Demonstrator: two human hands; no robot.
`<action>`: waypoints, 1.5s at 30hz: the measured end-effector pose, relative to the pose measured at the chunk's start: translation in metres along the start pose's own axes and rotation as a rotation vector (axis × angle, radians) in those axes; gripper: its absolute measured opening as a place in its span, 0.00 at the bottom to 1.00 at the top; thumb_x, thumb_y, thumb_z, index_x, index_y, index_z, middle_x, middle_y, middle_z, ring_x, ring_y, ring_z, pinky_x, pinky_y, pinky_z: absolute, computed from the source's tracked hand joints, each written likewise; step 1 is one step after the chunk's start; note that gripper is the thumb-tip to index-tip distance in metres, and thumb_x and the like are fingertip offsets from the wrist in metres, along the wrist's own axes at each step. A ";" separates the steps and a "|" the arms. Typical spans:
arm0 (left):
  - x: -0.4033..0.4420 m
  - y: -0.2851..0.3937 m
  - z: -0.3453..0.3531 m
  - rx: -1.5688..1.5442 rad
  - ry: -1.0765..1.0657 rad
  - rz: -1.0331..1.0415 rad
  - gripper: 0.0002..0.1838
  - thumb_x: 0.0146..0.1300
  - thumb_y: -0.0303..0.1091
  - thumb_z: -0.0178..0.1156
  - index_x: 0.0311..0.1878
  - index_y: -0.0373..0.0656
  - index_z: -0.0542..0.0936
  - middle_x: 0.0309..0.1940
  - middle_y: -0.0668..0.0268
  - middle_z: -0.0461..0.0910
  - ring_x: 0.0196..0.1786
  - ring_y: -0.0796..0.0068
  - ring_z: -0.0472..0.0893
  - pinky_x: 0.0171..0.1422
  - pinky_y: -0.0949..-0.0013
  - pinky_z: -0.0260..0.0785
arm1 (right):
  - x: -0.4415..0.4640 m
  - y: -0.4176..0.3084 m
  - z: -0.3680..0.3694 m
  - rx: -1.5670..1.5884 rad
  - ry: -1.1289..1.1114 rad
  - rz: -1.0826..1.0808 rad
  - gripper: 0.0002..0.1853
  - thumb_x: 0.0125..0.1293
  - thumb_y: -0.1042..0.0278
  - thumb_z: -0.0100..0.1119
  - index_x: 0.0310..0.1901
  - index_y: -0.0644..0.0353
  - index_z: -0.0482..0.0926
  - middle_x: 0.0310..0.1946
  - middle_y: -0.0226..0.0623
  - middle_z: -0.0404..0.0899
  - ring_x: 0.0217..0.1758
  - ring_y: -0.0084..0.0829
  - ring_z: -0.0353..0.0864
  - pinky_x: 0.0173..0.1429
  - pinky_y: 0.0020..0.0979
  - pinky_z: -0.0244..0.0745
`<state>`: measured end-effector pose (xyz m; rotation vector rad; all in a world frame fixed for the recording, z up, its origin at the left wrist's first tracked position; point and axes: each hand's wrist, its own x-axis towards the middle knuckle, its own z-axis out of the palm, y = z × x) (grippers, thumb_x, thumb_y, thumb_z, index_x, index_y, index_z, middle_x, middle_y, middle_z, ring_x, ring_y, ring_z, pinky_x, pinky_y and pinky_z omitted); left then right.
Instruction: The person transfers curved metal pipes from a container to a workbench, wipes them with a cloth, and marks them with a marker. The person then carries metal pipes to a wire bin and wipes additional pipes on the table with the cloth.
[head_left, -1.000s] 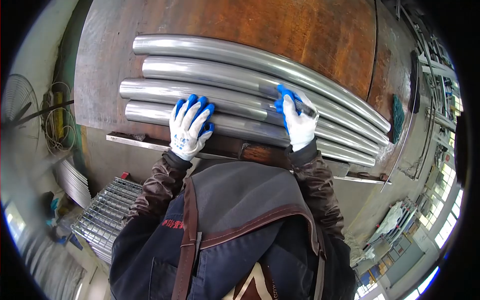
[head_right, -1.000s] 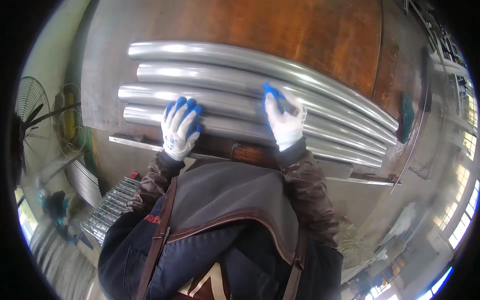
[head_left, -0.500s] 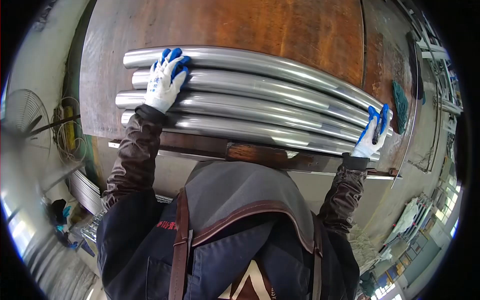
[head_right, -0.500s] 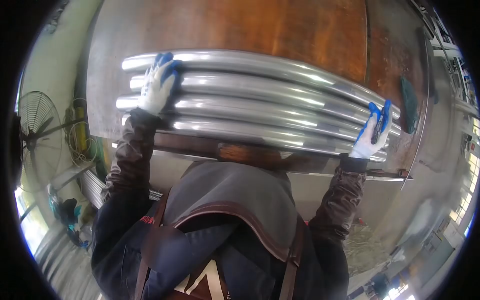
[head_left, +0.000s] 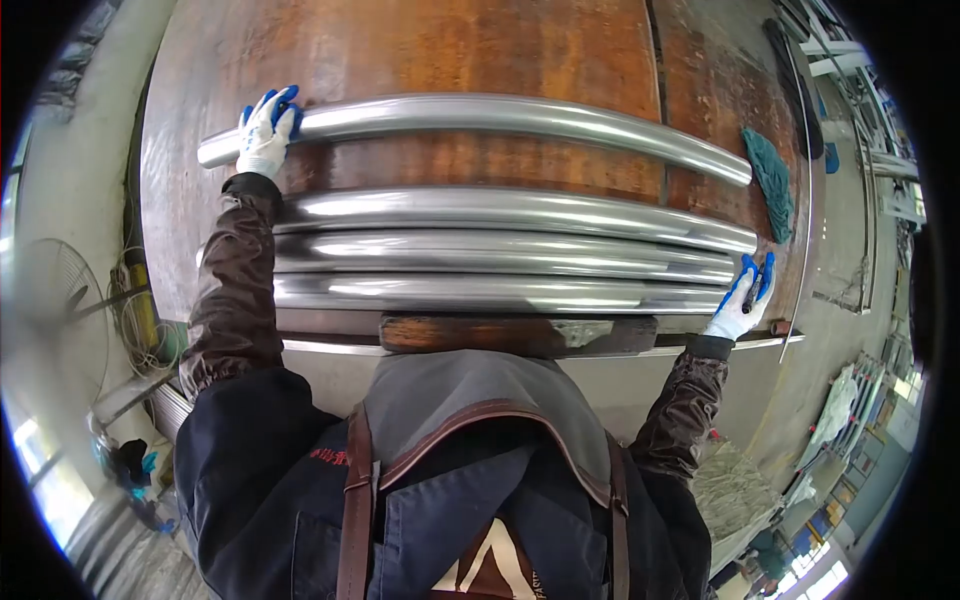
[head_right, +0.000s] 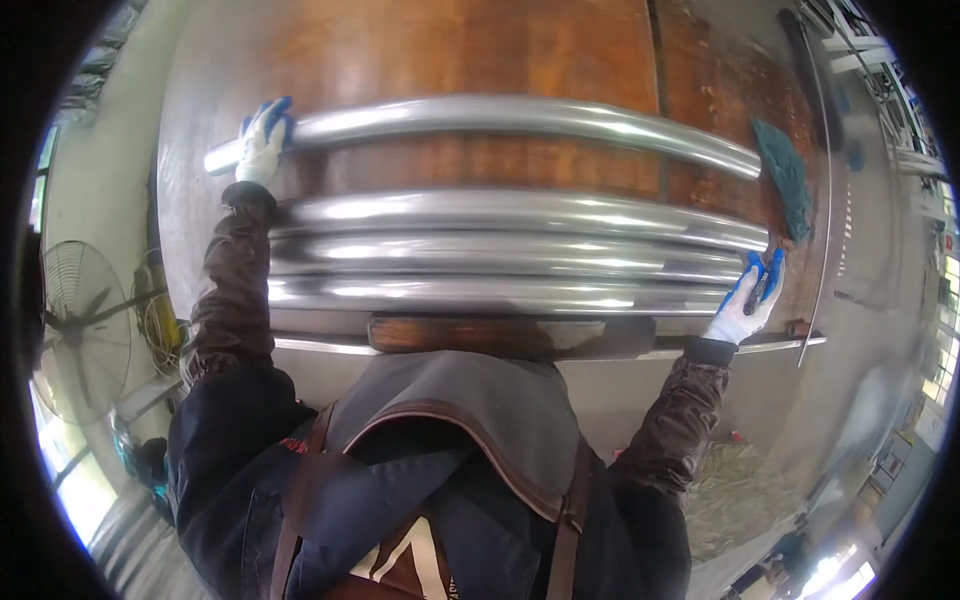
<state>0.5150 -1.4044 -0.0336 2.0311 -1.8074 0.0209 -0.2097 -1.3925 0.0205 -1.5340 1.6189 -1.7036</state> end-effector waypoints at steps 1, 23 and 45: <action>0.006 -0.001 0.003 -0.009 0.007 -0.019 0.20 0.70 0.47 0.54 0.63 0.57 0.78 0.61 0.69 0.80 0.69 0.62 0.73 0.75 0.55 0.54 | 0.004 0.006 -0.007 -0.016 0.010 0.008 0.23 0.72 0.81 0.51 0.67 0.66 0.69 0.64 0.46 0.74 0.57 0.36 0.81 0.67 0.32 0.72; 0.100 -0.013 -0.014 0.286 0.503 -0.279 0.21 0.71 0.46 0.54 0.64 0.52 0.78 0.57 0.67 0.83 0.57 0.63 0.81 0.62 0.63 0.69 | 0.160 0.110 0.142 -0.389 -0.149 -0.216 0.23 0.73 0.70 0.54 0.68 0.58 0.72 0.63 0.42 0.76 0.62 0.38 0.78 0.70 0.31 0.69; -0.004 -0.073 -0.044 -0.274 0.255 -0.819 0.21 0.74 0.44 0.53 0.65 0.47 0.76 0.57 0.61 0.81 0.56 0.65 0.81 0.62 0.66 0.71 | 0.181 0.116 0.126 -0.710 -0.057 -0.327 0.23 0.72 0.65 0.53 0.67 0.57 0.72 0.60 0.47 0.79 0.59 0.45 0.80 0.65 0.37 0.73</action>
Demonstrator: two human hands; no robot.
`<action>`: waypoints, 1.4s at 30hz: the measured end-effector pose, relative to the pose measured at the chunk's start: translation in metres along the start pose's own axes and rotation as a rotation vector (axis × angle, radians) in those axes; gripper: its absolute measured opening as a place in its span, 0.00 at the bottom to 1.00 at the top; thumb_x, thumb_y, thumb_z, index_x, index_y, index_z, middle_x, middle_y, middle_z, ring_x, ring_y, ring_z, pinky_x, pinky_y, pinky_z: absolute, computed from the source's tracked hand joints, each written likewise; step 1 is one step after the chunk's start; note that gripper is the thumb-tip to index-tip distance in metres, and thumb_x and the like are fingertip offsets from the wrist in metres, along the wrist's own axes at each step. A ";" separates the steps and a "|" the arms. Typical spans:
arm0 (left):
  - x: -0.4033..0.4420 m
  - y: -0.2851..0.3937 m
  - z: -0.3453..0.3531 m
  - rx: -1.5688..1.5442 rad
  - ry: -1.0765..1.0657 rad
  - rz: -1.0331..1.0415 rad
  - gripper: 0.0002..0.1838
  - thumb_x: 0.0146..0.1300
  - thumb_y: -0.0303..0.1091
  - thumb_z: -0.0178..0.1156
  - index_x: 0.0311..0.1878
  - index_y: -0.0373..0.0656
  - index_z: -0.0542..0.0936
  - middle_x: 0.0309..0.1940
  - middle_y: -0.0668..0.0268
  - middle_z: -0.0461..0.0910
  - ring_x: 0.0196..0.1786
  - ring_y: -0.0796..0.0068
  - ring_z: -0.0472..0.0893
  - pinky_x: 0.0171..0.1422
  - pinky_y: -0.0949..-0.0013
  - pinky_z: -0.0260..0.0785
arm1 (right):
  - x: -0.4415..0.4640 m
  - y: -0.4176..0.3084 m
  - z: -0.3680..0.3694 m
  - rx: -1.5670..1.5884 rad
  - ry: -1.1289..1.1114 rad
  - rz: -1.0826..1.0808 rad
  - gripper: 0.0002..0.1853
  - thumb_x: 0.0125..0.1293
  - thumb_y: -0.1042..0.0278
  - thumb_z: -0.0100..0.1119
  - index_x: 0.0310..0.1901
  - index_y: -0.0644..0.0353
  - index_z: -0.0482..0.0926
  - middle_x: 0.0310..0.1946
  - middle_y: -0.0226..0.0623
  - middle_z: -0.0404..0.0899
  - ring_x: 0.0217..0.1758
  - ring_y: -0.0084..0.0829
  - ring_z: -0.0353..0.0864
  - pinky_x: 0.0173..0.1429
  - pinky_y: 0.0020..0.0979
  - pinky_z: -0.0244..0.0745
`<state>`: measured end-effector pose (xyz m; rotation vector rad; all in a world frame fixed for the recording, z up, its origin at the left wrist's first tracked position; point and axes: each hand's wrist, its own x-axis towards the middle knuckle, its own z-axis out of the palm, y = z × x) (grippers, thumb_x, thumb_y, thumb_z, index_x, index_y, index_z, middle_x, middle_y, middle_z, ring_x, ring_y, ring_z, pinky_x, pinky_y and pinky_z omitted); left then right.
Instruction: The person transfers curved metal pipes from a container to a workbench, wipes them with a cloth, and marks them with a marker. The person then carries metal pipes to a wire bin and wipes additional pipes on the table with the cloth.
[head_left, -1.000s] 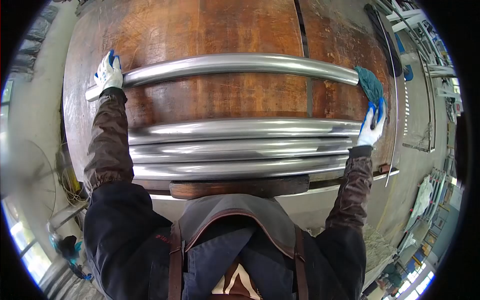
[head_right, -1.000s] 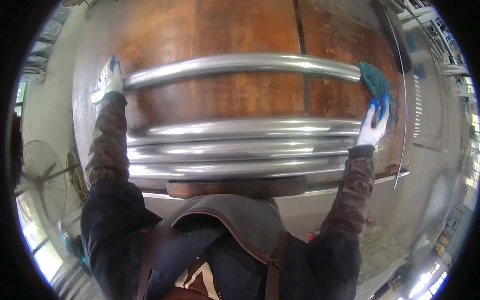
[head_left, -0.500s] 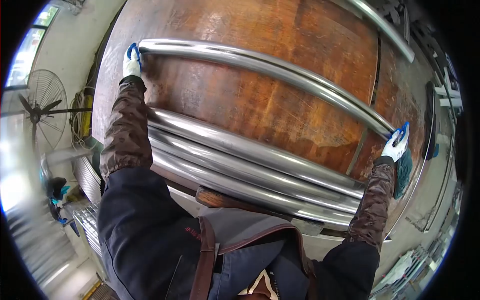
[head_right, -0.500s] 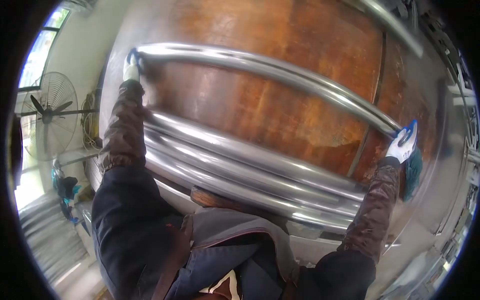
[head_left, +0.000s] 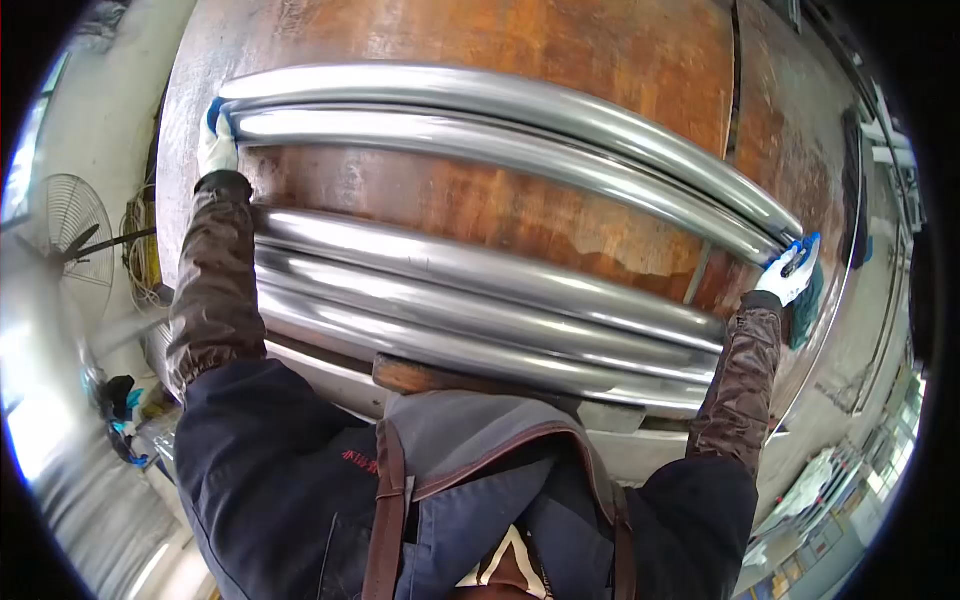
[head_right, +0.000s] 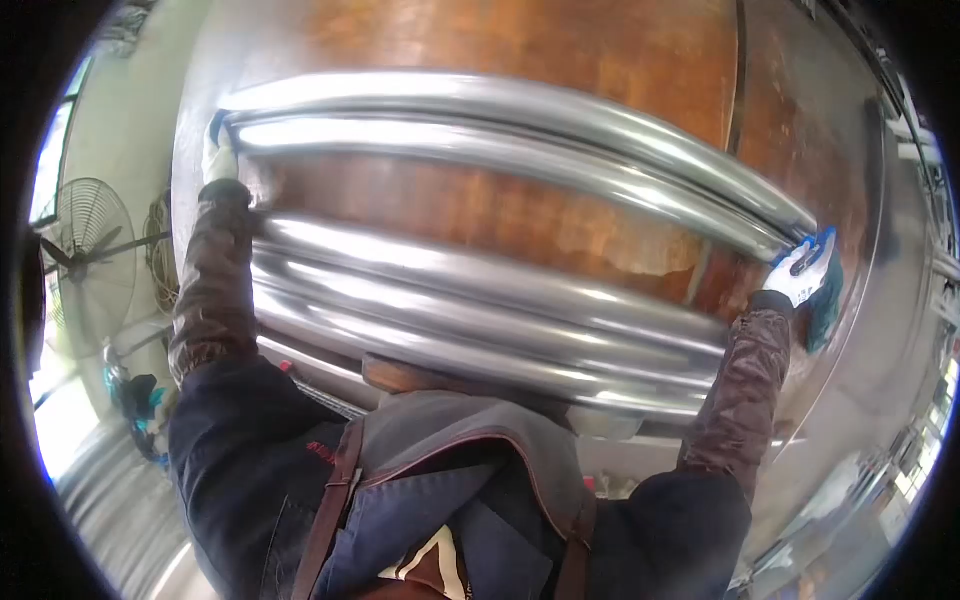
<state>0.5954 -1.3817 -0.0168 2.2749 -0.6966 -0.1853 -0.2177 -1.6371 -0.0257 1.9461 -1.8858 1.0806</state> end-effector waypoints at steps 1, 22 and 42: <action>-0.008 -0.005 -0.006 -0.013 -0.020 -0.021 0.21 0.74 0.44 0.53 0.65 0.47 0.75 0.57 0.61 0.81 0.56 0.65 0.81 0.62 0.67 0.71 | -0.009 0.006 -0.008 -0.004 -0.040 -0.004 0.23 0.72 0.66 0.53 0.67 0.57 0.72 0.60 0.47 0.79 0.59 0.45 0.80 0.65 0.37 0.73; -0.191 -0.025 -0.058 -0.381 0.313 0.115 0.23 0.76 0.37 0.51 0.68 0.34 0.70 0.60 0.55 0.78 0.59 0.65 0.79 0.67 0.70 0.68 | -0.111 0.055 -0.116 0.296 -0.079 0.430 0.23 0.73 0.67 0.53 0.68 0.52 0.71 0.63 0.46 0.76 0.63 0.41 0.77 0.66 0.33 0.71; -0.447 0.080 0.052 -1.780 -1.602 -0.713 0.23 0.74 0.40 0.54 0.67 0.37 0.72 0.65 0.54 0.75 0.67 0.52 0.74 0.77 0.47 0.62 | -0.130 -0.099 -0.405 0.492 0.217 0.543 0.20 0.72 0.73 0.53 0.65 0.62 0.74 0.29 0.32 0.80 0.23 0.18 0.71 0.28 0.20 0.71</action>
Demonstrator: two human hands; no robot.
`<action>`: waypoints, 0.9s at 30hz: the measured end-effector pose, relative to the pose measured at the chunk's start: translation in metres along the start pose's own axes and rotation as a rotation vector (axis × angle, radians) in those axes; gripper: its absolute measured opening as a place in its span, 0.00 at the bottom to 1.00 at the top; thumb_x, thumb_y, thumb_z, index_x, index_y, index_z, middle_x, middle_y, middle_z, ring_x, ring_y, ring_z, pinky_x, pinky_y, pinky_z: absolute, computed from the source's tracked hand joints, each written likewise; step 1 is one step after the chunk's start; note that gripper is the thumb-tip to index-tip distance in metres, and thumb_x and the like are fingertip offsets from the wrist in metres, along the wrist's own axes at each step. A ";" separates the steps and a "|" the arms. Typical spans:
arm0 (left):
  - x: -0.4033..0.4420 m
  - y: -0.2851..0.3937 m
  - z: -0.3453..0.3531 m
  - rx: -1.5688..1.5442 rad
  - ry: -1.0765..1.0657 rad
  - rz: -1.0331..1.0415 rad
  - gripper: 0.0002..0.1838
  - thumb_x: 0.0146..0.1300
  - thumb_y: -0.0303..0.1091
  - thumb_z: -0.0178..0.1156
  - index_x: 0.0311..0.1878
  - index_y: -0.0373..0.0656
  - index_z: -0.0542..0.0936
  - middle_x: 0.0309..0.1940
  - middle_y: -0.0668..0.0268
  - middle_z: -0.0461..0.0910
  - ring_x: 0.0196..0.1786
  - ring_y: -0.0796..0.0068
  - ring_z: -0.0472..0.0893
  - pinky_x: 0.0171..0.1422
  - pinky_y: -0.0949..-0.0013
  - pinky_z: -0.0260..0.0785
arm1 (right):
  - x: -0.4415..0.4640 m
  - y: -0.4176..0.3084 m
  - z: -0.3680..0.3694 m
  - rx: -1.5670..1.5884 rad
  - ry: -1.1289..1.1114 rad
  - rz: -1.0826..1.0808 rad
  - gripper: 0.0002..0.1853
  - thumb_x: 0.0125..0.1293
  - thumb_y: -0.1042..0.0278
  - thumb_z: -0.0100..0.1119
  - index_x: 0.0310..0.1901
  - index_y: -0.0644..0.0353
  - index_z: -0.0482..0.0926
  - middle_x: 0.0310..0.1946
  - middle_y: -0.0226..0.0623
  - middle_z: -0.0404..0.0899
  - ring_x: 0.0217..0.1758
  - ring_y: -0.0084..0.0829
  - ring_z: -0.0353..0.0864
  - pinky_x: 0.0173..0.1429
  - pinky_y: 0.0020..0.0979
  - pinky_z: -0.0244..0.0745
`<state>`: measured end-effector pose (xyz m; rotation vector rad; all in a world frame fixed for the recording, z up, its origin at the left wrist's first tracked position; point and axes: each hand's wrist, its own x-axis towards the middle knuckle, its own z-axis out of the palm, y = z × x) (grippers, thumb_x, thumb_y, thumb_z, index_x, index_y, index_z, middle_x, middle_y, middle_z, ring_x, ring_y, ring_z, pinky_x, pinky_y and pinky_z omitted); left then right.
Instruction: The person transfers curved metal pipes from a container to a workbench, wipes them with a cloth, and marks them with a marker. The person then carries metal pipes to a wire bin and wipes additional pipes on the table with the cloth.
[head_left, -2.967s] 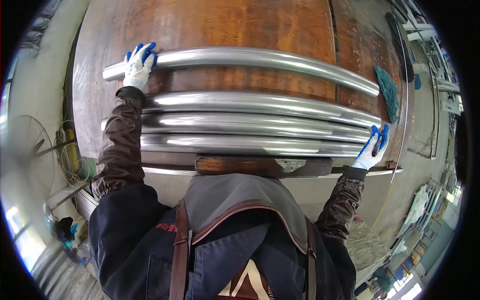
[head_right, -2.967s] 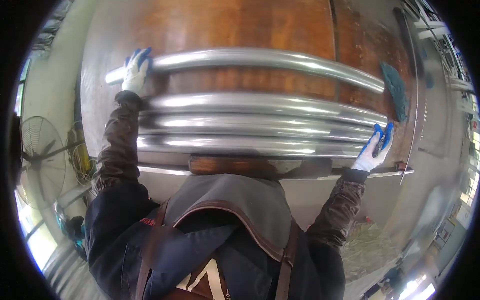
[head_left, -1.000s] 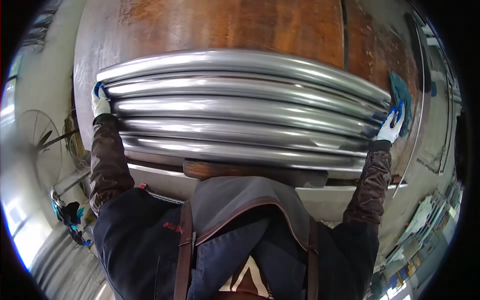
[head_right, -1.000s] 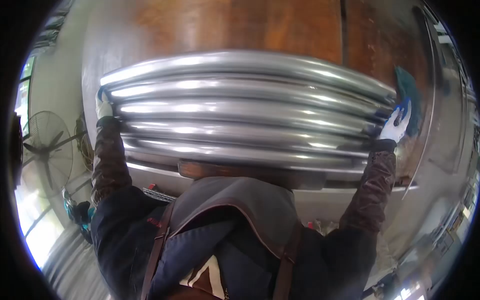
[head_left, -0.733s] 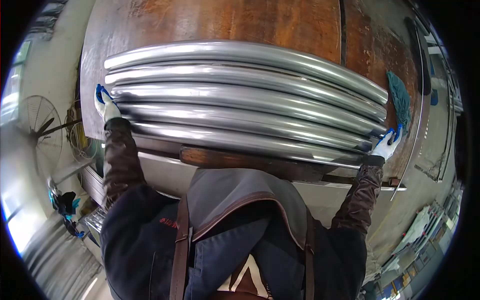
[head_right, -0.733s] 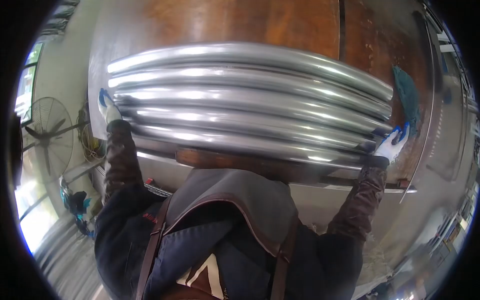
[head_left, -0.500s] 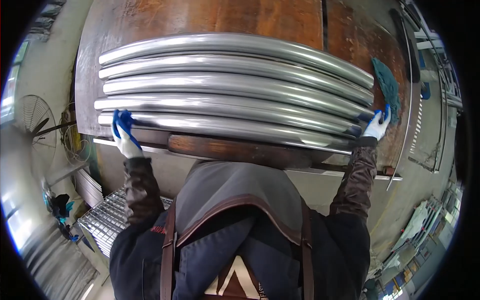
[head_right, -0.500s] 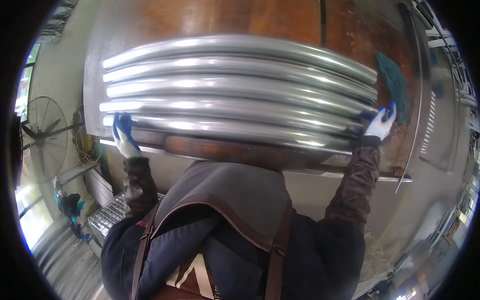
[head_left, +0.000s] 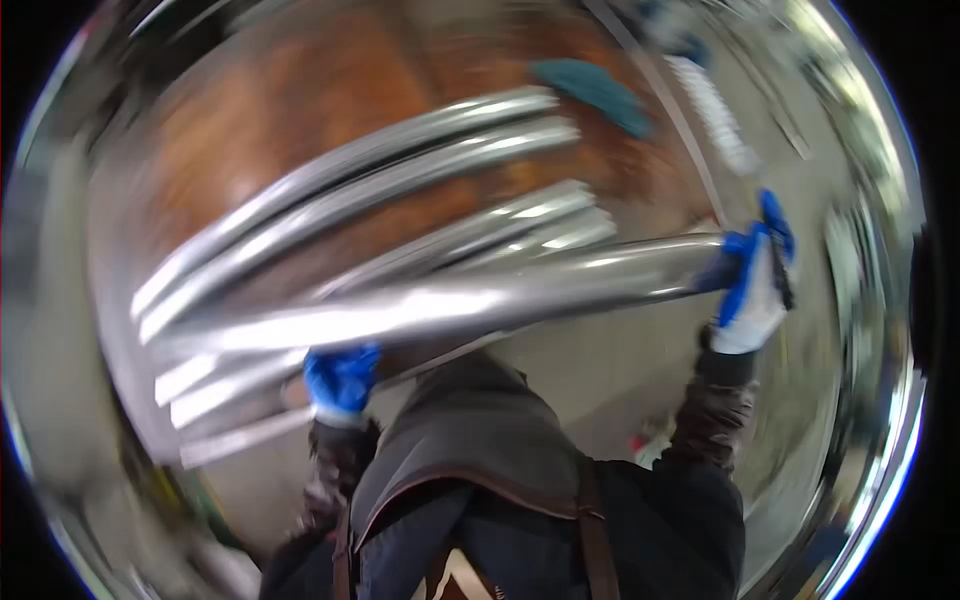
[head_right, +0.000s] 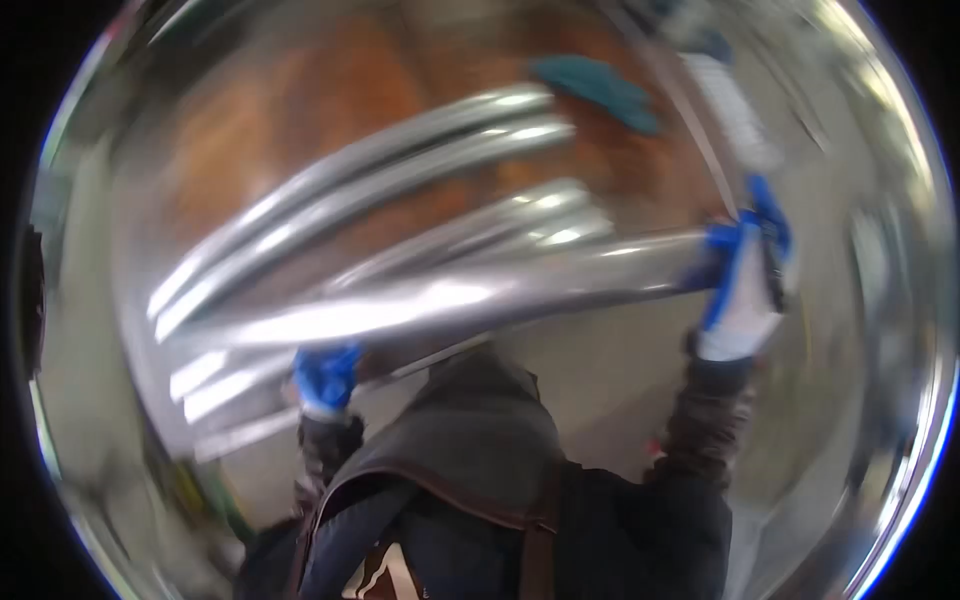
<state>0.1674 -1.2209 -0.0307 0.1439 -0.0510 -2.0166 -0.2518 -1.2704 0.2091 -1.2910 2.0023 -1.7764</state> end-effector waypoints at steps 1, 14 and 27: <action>0.009 0.001 0.017 -0.327 -0.011 0.055 0.22 0.75 0.39 0.53 0.66 0.39 0.73 0.61 0.56 0.78 0.64 0.56 0.77 0.75 0.50 0.64 | -0.026 0.000 -0.018 0.093 0.054 0.023 0.21 0.72 0.74 0.53 0.65 0.62 0.73 0.34 0.34 0.81 0.26 0.18 0.72 0.31 0.19 0.72; 0.058 -0.152 0.013 -0.067 -0.024 0.003 0.21 0.78 0.43 0.48 0.66 0.42 0.73 0.43 0.66 0.84 0.45 0.73 0.82 0.61 0.67 0.69 | -0.188 0.196 -0.217 -0.279 0.424 0.235 0.20 0.70 0.81 0.50 0.63 0.65 0.72 0.59 0.43 0.79 0.59 0.35 0.80 0.66 0.29 0.70; 0.220 -0.584 0.110 0.091 0.100 -0.991 0.22 0.72 0.49 0.50 0.58 0.45 0.80 0.49 0.53 0.84 0.55 0.49 0.82 0.64 0.41 0.71 | -0.305 0.257 -0.502 -0.214 0.948 0.801 0.18 0.71 0.74 0.52 0.61 0.66 0.76 0.46 0.31 0.81 0.34 0.18 0.71 0.42 0.17 0.68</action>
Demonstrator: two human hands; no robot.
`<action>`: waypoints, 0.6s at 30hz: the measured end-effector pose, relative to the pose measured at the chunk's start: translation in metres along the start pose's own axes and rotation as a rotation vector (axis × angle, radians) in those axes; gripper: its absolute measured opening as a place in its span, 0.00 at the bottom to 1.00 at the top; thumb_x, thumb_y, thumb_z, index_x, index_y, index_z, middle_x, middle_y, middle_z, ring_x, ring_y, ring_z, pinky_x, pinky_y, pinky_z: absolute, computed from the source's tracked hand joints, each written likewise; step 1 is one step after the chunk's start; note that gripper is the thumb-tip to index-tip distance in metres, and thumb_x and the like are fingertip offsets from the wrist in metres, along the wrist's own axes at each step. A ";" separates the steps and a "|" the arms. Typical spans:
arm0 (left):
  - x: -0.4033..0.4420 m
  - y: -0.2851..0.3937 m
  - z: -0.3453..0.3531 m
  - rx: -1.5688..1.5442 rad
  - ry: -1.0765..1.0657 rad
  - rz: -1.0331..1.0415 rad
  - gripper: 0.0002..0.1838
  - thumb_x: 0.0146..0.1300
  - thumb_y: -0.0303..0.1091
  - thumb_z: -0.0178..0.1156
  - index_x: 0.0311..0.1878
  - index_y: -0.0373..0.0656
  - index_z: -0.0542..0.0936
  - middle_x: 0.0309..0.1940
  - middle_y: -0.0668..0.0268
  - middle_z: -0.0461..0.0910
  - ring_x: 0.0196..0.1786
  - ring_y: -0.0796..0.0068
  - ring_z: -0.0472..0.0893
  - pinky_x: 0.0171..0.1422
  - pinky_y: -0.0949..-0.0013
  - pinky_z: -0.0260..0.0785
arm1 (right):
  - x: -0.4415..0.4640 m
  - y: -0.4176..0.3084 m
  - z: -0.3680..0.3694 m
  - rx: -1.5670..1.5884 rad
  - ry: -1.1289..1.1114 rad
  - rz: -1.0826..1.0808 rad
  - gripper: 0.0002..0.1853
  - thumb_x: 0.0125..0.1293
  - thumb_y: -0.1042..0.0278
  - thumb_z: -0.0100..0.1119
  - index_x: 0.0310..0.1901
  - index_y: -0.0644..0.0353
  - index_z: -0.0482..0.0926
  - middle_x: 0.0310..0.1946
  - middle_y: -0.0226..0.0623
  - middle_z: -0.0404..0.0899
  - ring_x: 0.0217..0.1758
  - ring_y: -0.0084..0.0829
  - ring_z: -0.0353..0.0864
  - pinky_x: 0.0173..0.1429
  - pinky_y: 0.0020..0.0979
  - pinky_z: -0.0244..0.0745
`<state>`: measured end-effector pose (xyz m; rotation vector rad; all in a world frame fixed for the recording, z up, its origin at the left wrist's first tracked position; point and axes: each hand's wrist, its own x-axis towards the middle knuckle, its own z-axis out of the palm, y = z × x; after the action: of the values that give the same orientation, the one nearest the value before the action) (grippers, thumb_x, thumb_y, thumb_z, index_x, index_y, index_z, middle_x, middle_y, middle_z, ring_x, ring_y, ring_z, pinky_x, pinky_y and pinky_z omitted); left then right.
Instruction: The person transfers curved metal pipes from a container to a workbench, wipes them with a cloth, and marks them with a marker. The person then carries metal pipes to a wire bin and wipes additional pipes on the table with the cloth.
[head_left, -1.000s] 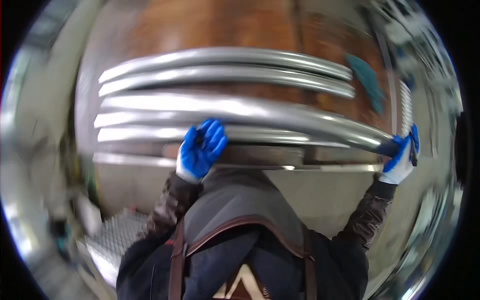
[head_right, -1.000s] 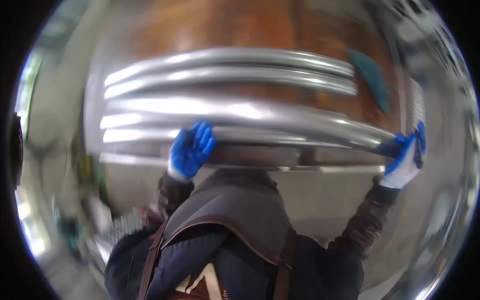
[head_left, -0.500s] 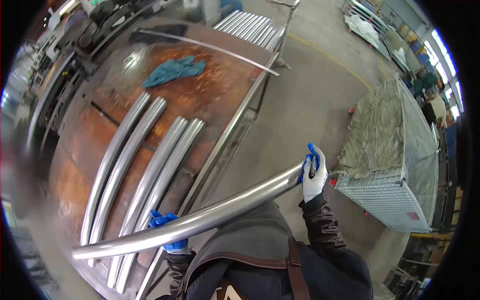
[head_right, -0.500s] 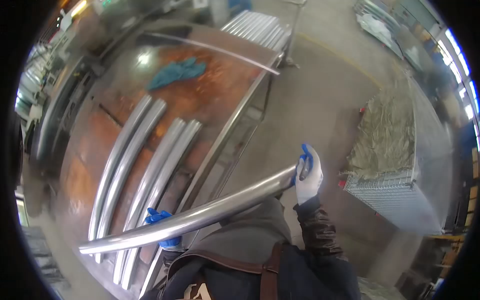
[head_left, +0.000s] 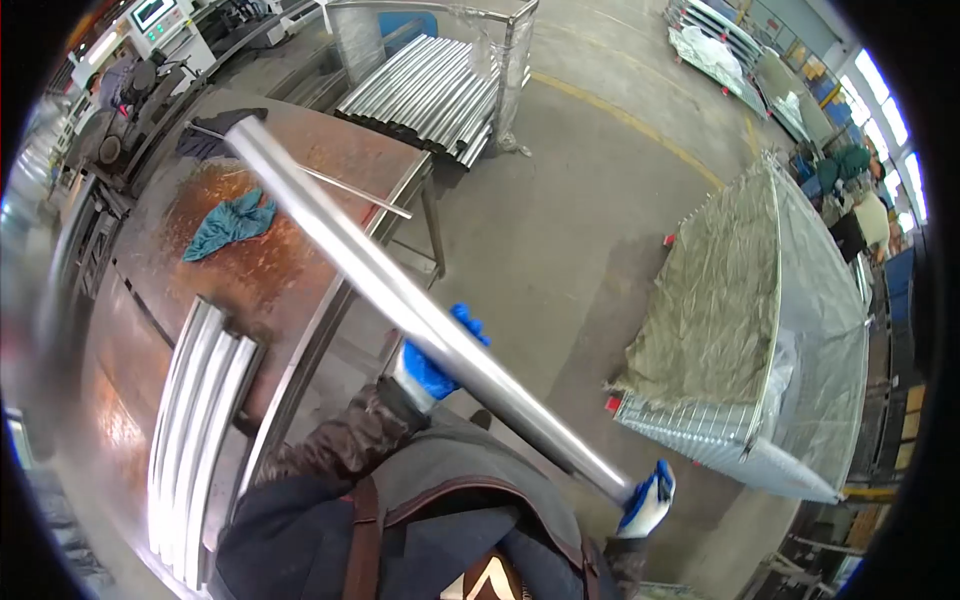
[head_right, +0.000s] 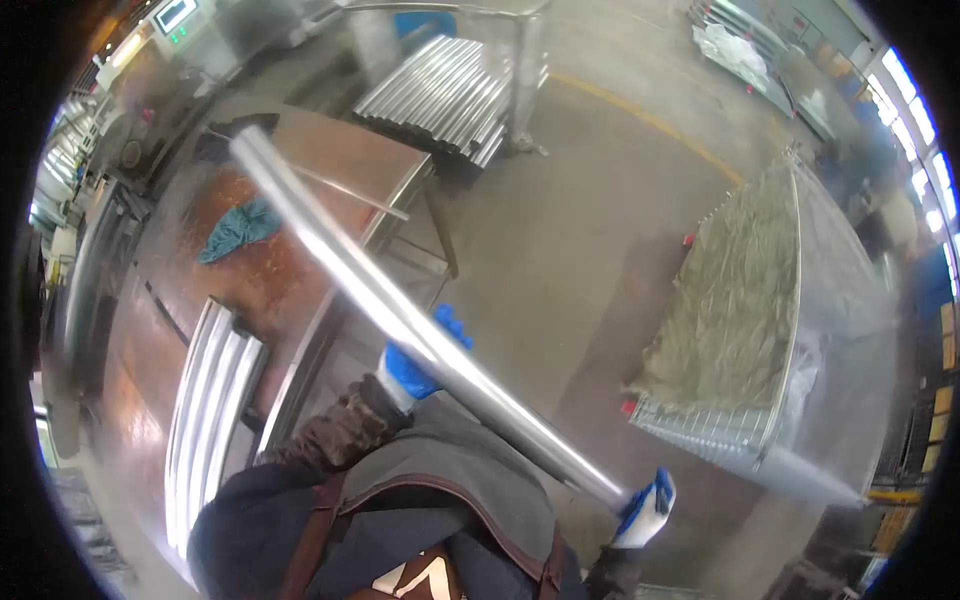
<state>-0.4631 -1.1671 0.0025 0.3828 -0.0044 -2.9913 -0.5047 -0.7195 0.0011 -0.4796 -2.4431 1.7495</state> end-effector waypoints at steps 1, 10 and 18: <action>0.033 -0.003 -0.001 -0.051 -0.023 -0.102 0.22 0.72 0.49 0.50 0.58 0.44 0.80 0.49 0.53 0.84 0.56 0.49 0.82 0.63 0.41 0.71 | 0.006 0.012 -0.012 -0.003 0.048 -0.020 0.19 0.71 0.73 0.53 0.61 0.66 0.76 0.43 0.30 0.80 0.31 0.16 0.67 0.38 0.17 0.65; 0.318 -0.012 -0.063 -0.153 0.350 -0.319 0.21 0.71 0.46 0.46 0.49 0.40 0.82 0.43 0.53 0.84 0.47 0.53 0.84 0.57 0.44 0.75 | 0.035 -0.082 0.084 0.168 0.304 0.046 0.20 0.71 0.71 0.52 0.63 0.65 0.75 0.48 0.34 0.81 0.28 0.18 0.67 0.41 0.17 0.67; 0.513 0.079 -0.085 0.184 0.593 -0.293 0.22 0.72 0.47 0.45 0.52 0.39 0.80 0.43 0.52 0.84 0.46 0.51 0.84 0.53 0.44 0.76 | 0.113 -0.202 0.292 0.072 0.323 0.217 0.20 0.64 0.73 0.50 0.58 0.66 0.77 0.45 0.40 0.80 0.41 0.26 0.75 0.47 0.24 0.69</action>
<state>-0.9239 -1.3084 -0.2068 1.3806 -0.1811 -3.0247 -0.7264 -1.0074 0.0805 -0.9676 -2.1637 1.6704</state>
